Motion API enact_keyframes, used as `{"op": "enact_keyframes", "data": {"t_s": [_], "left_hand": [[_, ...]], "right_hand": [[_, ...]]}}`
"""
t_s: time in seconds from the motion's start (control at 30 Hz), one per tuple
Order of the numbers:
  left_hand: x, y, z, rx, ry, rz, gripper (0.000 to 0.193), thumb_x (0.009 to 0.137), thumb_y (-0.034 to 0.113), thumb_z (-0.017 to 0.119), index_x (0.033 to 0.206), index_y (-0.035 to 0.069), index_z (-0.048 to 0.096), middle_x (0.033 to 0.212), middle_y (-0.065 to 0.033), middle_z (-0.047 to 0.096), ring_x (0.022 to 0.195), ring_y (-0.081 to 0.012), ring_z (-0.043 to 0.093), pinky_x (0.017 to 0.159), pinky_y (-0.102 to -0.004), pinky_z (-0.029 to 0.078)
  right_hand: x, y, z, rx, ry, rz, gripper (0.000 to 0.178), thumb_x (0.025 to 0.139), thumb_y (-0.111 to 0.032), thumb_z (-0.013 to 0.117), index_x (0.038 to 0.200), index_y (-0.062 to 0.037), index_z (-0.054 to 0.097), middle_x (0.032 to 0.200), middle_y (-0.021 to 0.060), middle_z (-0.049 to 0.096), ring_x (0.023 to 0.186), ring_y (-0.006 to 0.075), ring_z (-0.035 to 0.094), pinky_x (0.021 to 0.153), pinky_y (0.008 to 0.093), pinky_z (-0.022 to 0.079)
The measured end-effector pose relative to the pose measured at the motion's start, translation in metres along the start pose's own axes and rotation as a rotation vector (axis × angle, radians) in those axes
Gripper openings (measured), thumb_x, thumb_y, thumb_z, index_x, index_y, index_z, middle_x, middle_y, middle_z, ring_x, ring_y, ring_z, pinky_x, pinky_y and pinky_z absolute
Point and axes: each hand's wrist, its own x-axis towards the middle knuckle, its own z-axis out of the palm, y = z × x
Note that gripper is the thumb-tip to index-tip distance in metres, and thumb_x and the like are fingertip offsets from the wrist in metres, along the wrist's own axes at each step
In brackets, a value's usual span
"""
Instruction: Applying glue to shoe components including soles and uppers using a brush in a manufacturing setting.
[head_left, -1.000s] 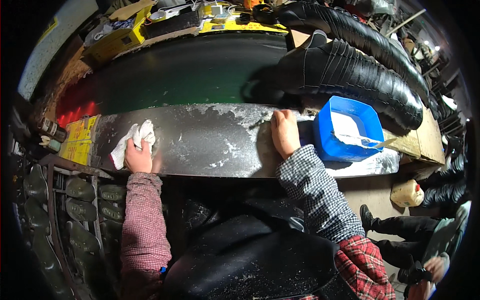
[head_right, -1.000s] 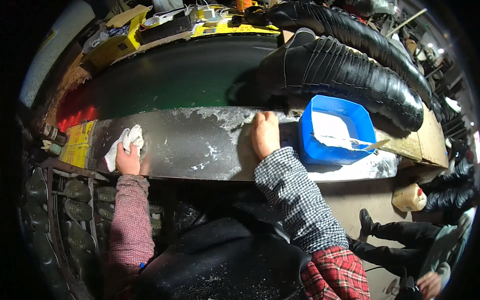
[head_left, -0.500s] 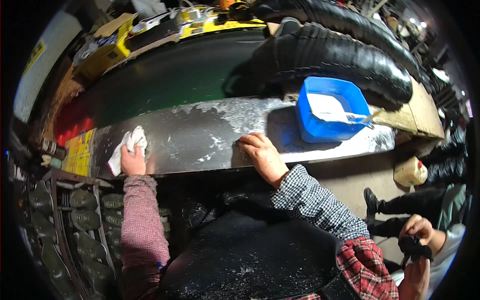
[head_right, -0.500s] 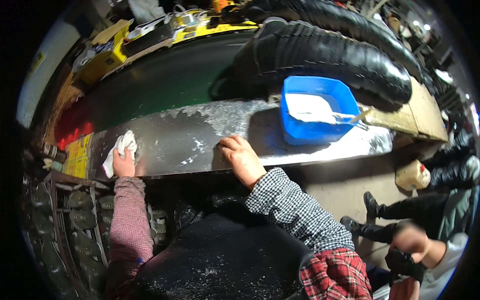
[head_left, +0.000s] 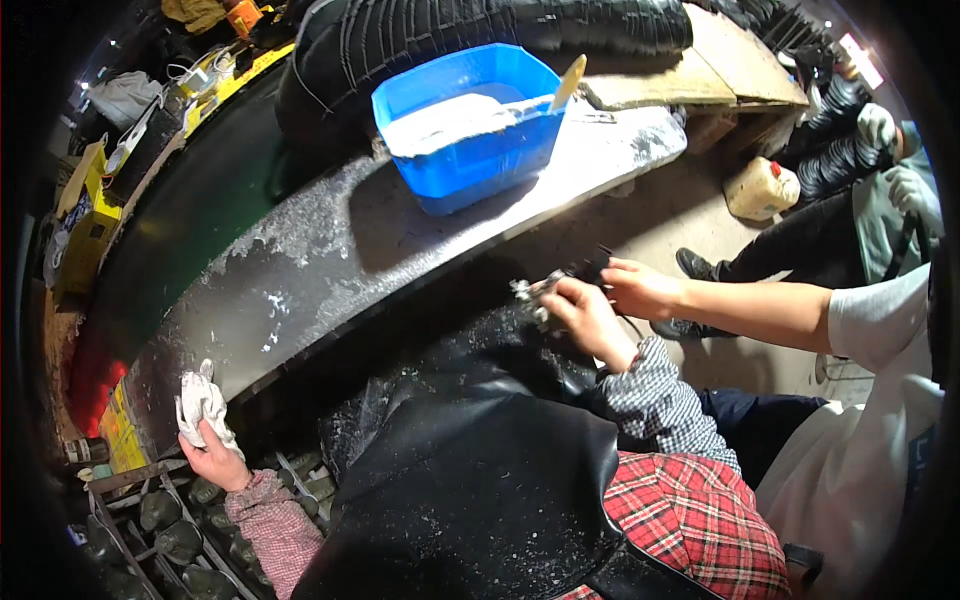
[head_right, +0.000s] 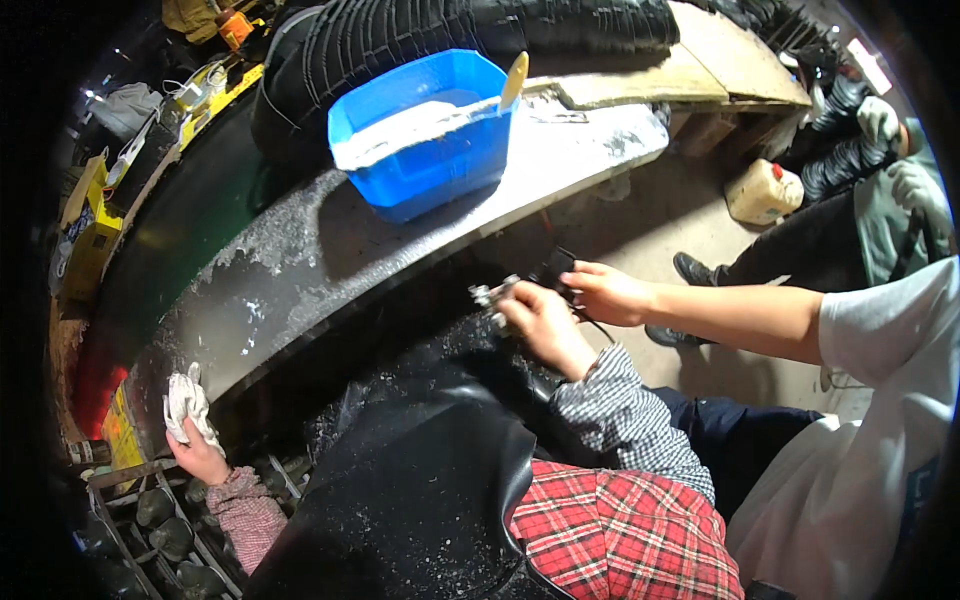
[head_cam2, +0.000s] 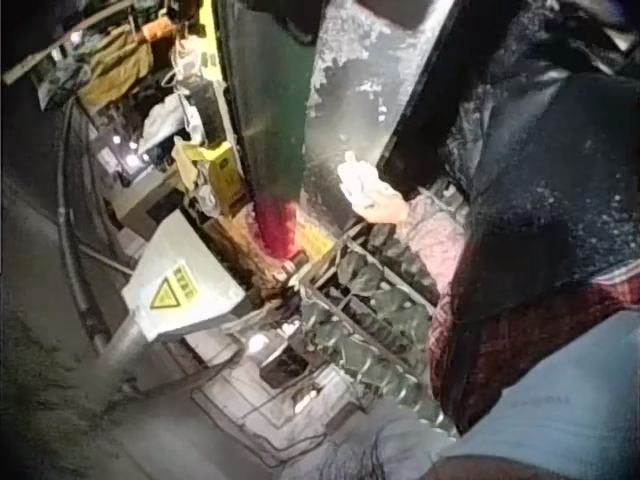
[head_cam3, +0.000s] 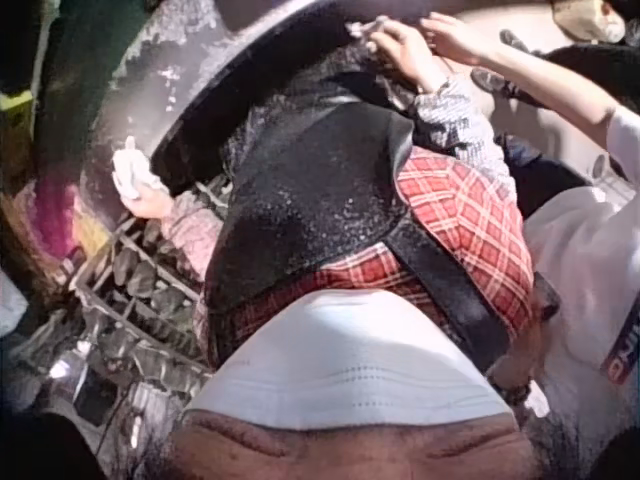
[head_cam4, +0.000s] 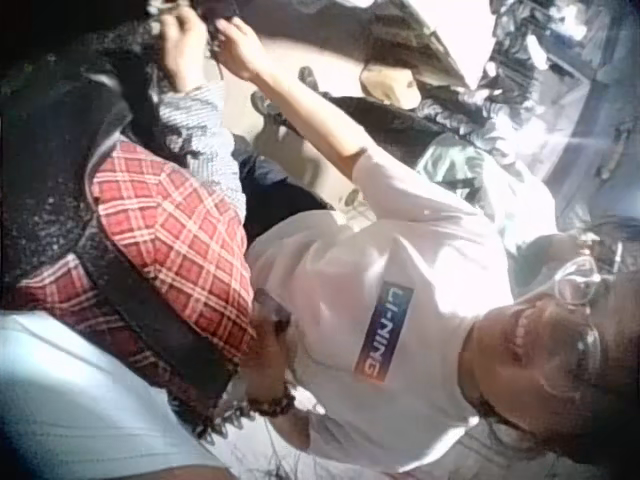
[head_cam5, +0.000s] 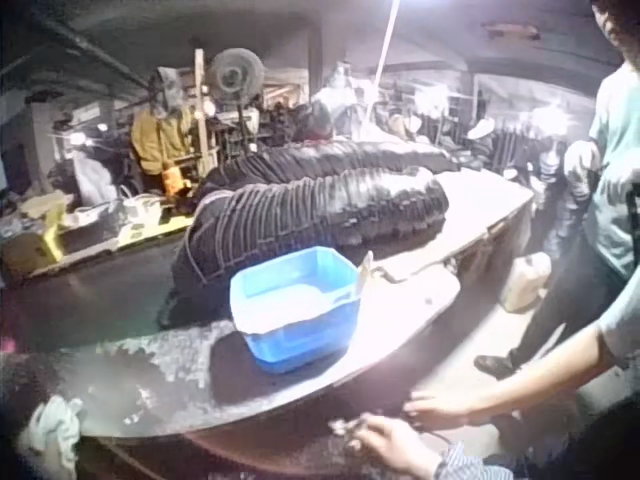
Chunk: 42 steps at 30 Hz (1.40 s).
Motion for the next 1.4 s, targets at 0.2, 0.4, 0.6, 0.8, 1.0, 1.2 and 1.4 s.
{"op": "enact_keyframes", "data": {"t_s": [0.2, 0.4, 0.6, 0.8, 1.0, 1.2, 1.4], "left_hand": [[-0.002, 0.013, 0.006, 0.006, -0.054, 0.000, 0.029, 0.095, 0.007, 0.055, 0.119, -0.008, 0.053, 0.112, -0.0137, 0.063, 0.095, -0.0182, 0.062, 0.082, -0.0301, 0.050], [-0.019, 0.027, 0.011, -0.208, -0.132, -0.026, 0.033, 0.096, 0.006, 0.051, 0.126, -0.008, 0.047, 0.120, -0.0175, 0.059, 0.104, -0.0225, 0.060, 0.089, -0.0336, 0.050], [-0.027, 0.060, 0.018, -0.278, -0.138, -0.089, 0.047, 0.103, 0.023, 0.038, 0.137, -0.008, 0.039, 0.124, -0.0220, 0.057, 0.103, -0.0263, 0.063, 0.086, -0.0334, 0.053], [-0.042, 0.061, 0.025, 0.013, -0.247, -0.050, 0.017, 0.095, 0.008, 0.053, 0.096, -0.008, 0.058, 0.087, -0.0058, 0.058, 0.077, -0.0125, 0.053, 0.071, -0.0259, 0.044], [-0.036, 0.079, 0.045, 0.025, -0.270, 0.016, 0.015, 0.094, 0.007, 0.053, 0.090, -0.008, 0.054, 0.083, -0.0039, 0.050, 0.077, -0.0118, 0.046, 0.071, -0.0258, 0.040], [0.013, 0.091, 0.052, 0.221, -0.086, 0.210, 0.018, 0.097, 0.012, 0.053, 0.092, -0.006, 0.054, 0.080, -0.0057, 0.054, 0.075, -0.0122, 0.049, 0.070, -0.0268, 0.043], [0.077, 0.081, 0.075, 0.479, 0.156, 0.557, 0.024, 0.094, 0.020, 0.061, 0.092, -0.004, 0.059, 0.083, -0.0144, 0.058, 0.074, -0.0268, 0.055, 0.068, -0.0365, 0.045]], "right_hand": [[-0.019, 0.022, 0.008, 0.156, -0.248, 0.174, 0.023, 0.096, -0.023, 0.057, 0.092, -0.0007, 0.060, 0.077, -0.0034, 0.058, 0.071, 0.0056, 0.051, 0.062, 0.0243, 0.042], [-0.036, -0.022, -0.018, 0.432, -0.269, 0.089, 0.024, 0.096, -0.017, 0.056, 0.112, -0.0002, 0.062, 0.102, 0.0053, 0.065, 0.093, 0.0113, 0.062, 0.083, 0.0243, 0.048], [-0.027, -0.035, -0.062, 0.692, 0.162, -0.092, 0.025, 0.097, -0.011, 0.051, 0.117, 0.0030, 0.058, 0.107, 0.0078, 0.065, 0.096, 0.0132, 0.063, 0.084, 0.0242, 0.049], [-0.027, -0.024, -0.063, 0.744, 0.223, -0.136, 0.029, 0.097, -0.014, 0.050, 0.119, 0.0041, 0.057, 0.113, 0.0126, 0.065, 0.102, 0.0193, 0.064, 0.090, 0.0283, 0.050], [-0.021, -0.029, -0.063, 0.723, 0.293, -0.069, 0.027, 0.097, -0.009, 0.049, 0.117, 0.0054, 0.057, 0.106, 0.0112, 0.065, 0.094, 0.0165, 0.065, 0.084, 0.0267, 0.052], [0.025, 0.065, -0.086, 0.694, 0.249, 0.152, 0.020, 0.095, -0.008, 0.049, 0.109, 0.0041, 0.056, 0.100, 0.0115, 0.066, 0.086, 0.0188, 0.067, 0.077, 0.0298, 0.056], [0.093, 0.163, -0.099, 0.527, 0.280, 0.415, 0.015, 0.093, -0.013, 0.051, 0.101, -0.0025, 0.059, 0.091, 0.0075, 0.065, 0.077, 0.0180, 0.066, 0.067, 0.0333, 0.055]]}}
